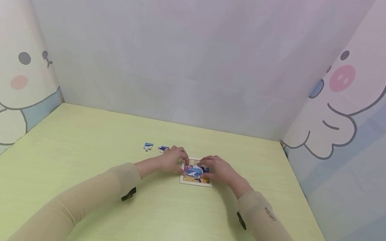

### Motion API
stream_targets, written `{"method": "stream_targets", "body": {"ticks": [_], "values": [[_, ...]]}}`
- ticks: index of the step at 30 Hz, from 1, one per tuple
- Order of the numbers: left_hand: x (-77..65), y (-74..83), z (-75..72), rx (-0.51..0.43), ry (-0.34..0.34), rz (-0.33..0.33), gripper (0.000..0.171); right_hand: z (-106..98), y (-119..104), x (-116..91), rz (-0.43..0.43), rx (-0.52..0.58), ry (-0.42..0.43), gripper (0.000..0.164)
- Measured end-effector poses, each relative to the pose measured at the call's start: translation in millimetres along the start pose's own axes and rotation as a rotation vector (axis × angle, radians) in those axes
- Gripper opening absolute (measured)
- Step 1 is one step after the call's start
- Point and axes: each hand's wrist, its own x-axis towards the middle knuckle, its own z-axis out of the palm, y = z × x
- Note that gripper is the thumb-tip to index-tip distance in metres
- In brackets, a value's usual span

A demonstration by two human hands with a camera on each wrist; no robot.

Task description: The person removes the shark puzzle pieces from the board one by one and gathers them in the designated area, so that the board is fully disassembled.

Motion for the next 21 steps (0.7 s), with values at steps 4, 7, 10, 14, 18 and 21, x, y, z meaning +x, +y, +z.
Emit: {"method": "stream_targets", "body": {"ticks": [4,7,10,14,18,21], "values": [[1.0,0.5,0.4,-0.002,0.001,-0.005,0.026,0.6,-0.1,-0.4,-0.007,-0.007,0.001,0.039],[1.4,1.7,0.6,0.001,0.005,-0.006,0.026,1.1,0.3,-0.7,-0.01,-0.006,0.001,0.038],[2.0,2.1,0.5,-0.013,0.016,-0.001,0.026,0.8,0.4,-0.9,-0.012,0.0,0.005,0.038],[2.3,0.3,0.1,-0.054,0.02,0.026,0.023,0.1,0.0,-0.8,-0.018,0.001,0.008,0.037],[3.3,-2.1,0.3,-0.091,0.005,0.05,0.02,0.4,0.3,-0.4,-0.014,0.007,0.002,0.037],[4.5,-3.6,0.2,-0.113,-0.003,0.055,0.015,0.5,0.6,-0.5,-0.01,0.016,0.004,0.038]]}}
